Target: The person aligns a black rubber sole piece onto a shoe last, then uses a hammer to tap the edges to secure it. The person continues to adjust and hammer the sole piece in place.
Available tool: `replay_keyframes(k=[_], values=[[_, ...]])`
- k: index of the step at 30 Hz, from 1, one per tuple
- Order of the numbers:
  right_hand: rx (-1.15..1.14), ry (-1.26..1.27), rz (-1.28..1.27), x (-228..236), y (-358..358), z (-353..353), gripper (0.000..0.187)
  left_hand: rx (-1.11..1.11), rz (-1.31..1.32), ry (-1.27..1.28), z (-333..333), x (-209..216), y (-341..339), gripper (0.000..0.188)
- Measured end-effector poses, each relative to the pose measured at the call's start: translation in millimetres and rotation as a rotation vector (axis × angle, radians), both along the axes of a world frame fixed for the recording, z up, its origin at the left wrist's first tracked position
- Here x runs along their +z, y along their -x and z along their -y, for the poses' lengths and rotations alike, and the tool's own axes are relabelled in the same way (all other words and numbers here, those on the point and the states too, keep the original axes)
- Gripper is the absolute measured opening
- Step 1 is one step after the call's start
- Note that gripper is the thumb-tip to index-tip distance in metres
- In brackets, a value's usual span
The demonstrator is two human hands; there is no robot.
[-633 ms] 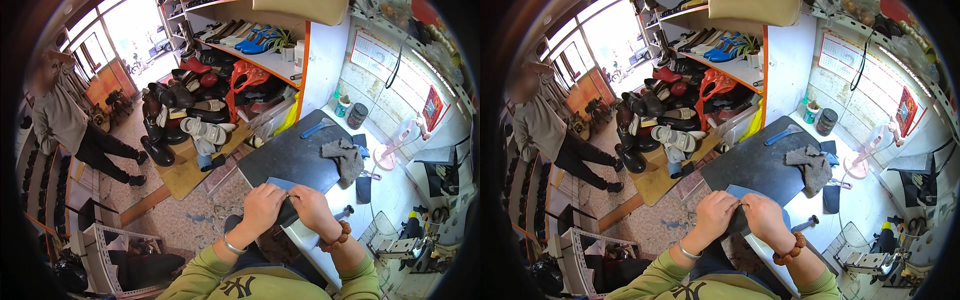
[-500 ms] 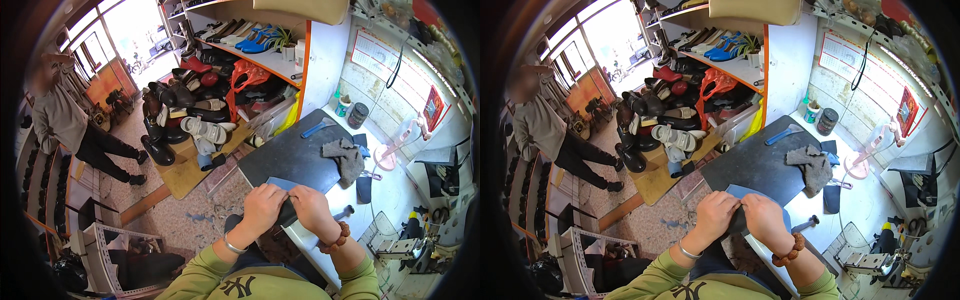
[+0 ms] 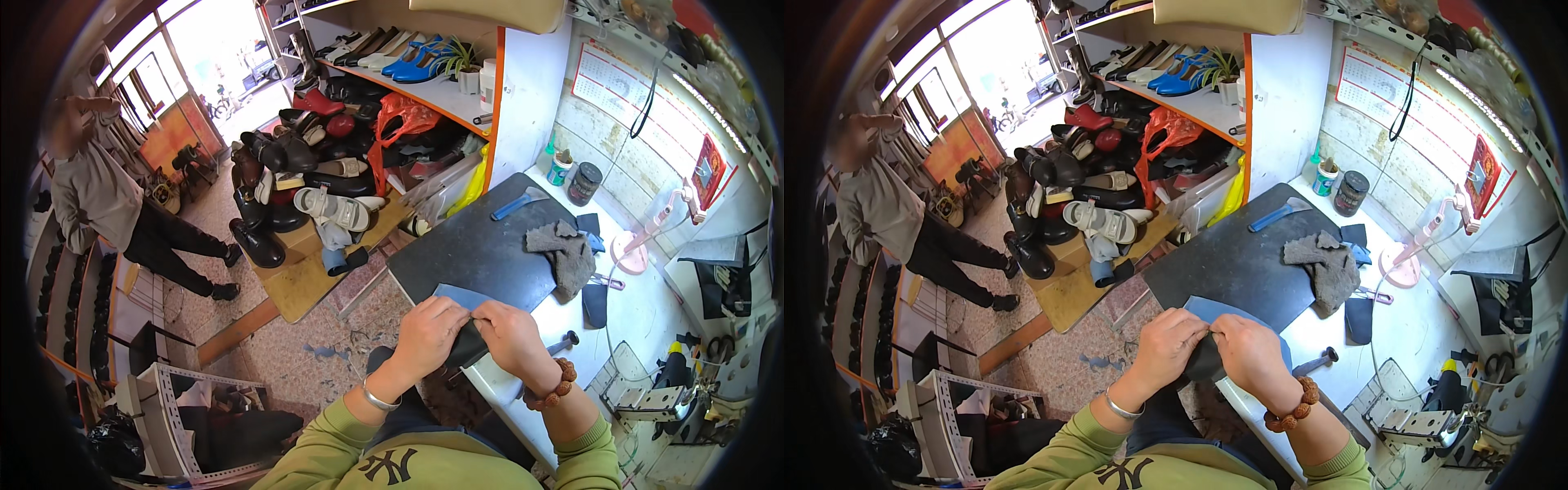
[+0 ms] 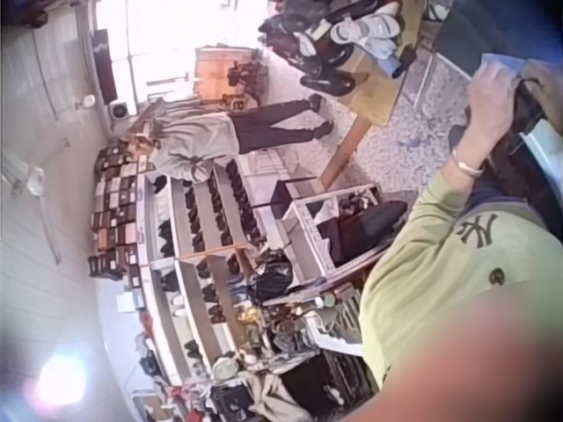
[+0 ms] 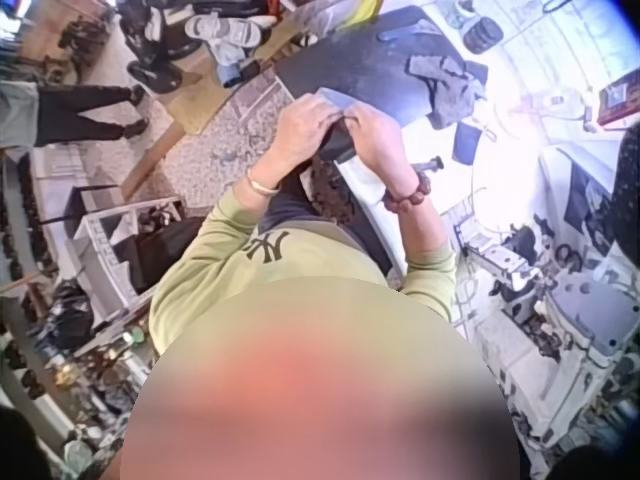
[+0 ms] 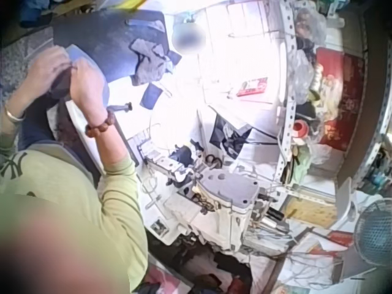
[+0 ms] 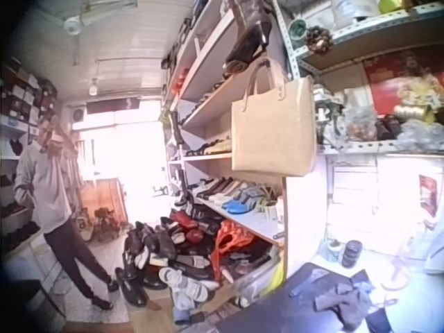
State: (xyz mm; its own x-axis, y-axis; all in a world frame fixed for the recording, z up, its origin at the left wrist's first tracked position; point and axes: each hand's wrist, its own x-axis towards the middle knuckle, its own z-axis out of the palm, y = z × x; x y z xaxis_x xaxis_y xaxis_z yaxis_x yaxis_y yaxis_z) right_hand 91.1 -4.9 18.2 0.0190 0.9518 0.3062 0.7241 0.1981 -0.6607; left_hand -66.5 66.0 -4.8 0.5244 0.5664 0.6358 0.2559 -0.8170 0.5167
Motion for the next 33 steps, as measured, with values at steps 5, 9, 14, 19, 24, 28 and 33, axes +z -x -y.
replay_keyframes(k=[5,9,14,19,24,28,33], values=[[-0.005,0.010,-0.011,0.8,-1.1,0.7,0.005,-0.011,0.012,0.074,1.9,1.8,0.1,0.009],[-0.004,0.010,-0.014,0.8,-1.5,1.8,0.005,-0.030,0.033,0.141,2.4,2.2,-0.3,0.008],[-0.025,-0.003,-0.017,-1.2,0.4,3.0,0.005,0.023,0.032,0.081,4.0,2.2,-2.9,0.007],[-0.043,-0.028,-0.022,-3.9,2.2,3.5,0.004,0.008,0.039,0.067,5.1,3.5,-3.2,0.009],[-0.038,-0.042,-0.030,-5.7,2.7,3.9,0.003,0.024,0.032,0.028,3.9,5.5,-3.1,0.010],[-0.057,-0.066,-0.023,-7.6,4.5,3.1,0.003,0.094,-0.033,-0.048,8.0,9.3,-5.2,0.010],[-0.100,-0.112,-0.053,-4.6,2.3,6.1,0.005,0.234,-0.026,-0.125,7.0,10.6,0.7,0.010]])
